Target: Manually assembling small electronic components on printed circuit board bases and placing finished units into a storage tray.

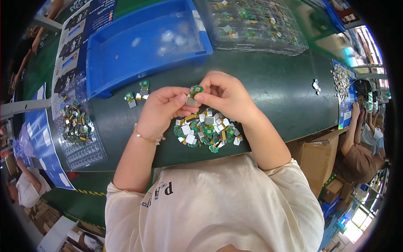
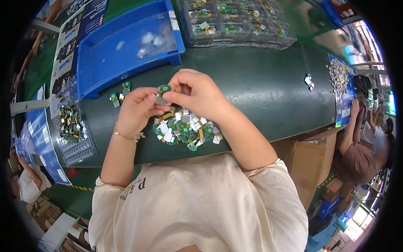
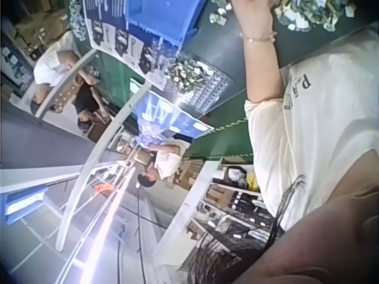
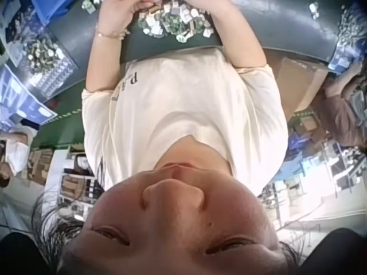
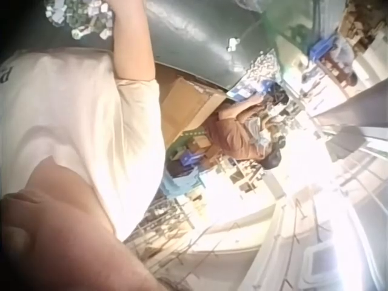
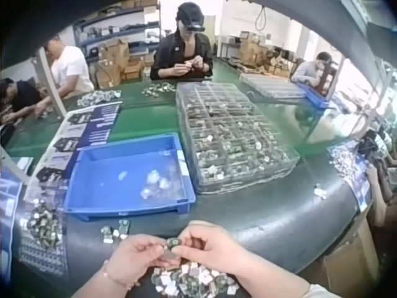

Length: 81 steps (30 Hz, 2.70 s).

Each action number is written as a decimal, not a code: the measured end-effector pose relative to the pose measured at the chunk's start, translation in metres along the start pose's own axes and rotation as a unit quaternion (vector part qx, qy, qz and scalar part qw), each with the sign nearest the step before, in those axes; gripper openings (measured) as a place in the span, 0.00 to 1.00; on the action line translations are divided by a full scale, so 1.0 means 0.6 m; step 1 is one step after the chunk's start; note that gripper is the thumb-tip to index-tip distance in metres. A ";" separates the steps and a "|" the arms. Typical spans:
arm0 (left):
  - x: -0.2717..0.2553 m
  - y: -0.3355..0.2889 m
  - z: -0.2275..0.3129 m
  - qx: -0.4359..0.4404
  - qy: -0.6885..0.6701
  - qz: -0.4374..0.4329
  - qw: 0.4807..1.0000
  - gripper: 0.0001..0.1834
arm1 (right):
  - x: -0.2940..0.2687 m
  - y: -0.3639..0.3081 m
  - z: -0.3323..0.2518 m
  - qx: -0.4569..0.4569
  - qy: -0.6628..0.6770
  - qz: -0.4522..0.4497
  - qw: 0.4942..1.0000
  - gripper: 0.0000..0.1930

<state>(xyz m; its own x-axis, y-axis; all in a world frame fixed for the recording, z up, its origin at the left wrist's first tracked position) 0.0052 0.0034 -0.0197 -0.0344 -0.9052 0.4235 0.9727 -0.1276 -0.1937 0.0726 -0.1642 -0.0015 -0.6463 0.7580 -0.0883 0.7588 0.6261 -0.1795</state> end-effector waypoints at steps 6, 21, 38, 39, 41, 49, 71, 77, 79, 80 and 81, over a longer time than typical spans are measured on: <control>-0.004 0.000 -0.004 0.009 -0.064 -0.008 0.998 0.12 | 0.005 -0.005 -0.013 -0.035 -0.043 0.048 0.997 0.07; -0.009 0.002 -0.011 0.015 -0.067 0.007 0.998 0.13 | 0.010 -0.010 -0.023 -0.080 -0.080 0.101 0.988 0.09; -0.004 0.003 -0.013 0.005 -0.068 0.021 0.997 0.14 | 0.017 -0.011 -0.023 -0.106 -0.106 0.144 0.978 0.10; -0.003 0.003 -0.013 0.004 -0.068 0.019 0.997 0.14 | 0.017 -0.011 -0.024 -0.105 -0.104 0.145 0.978 0.10; -0.006 0.001 -0.013 0.005 -0.064 0.021 0.998 0.14 | 0.018 -0.011 -0.025 -0.105 -0.102 0.146 0.978 0.10; 0.008 -0.004 0.003 0.006 0.048 0.077 0.996 0.12 | 0.018 -0.010 -0.022 -0.107 -0.159 0.167 0.967 0.11; 0.007 -0.007 0.009 0.114 0.058 0.049 0.991 0.08 | 0.015 -0.002 -0.013 -0.056 -0.104 0.138 0.983 0.07; -0.008 0.000 -0.008 0.068 -0.054 0.039 0.995 0.12 | 0.015 -0.003 -0.021 -0.095 -0.101 0.145 0.980 0.06; -0.004 0.003 -0.007 0.070 -0.102 0.039 0.992 0.12 | 0.009 -0.006 -0.025 -0.116 -0.117 0.185 0.969 0.05; -0.002 0.003 -0.005 0.067 -0.094 0.049 0.992 0.13 | 0.008 -0.005 -0.022 -0.116 -0.117 0.186 0.969 0.05; 0.000 0.003 -0.002 0.065 -0.086 0.059 0.992 0.13 | 0.010 -0.005 -0.023 -0.178 -0.144 0.179 0.957 0.06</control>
<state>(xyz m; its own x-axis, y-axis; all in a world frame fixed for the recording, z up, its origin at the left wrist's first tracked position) 0.0066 0.0025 -0.0213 0.1107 -0.8269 0.5514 0.9894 0.0392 -0.1398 0.0678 -0.1589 0.0122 -0.2967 0.8860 -0.3563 0.8818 0.3974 0.2539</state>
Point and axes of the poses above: each hand's wrist, its own y-axis towards the middle knuckle, its own x-axis out of the palm, z = x × y, the point moved 3 cm from there along y, towards the middle knuckle, and after that the axes turned 7 degrees about x, right-handed, at the moved point
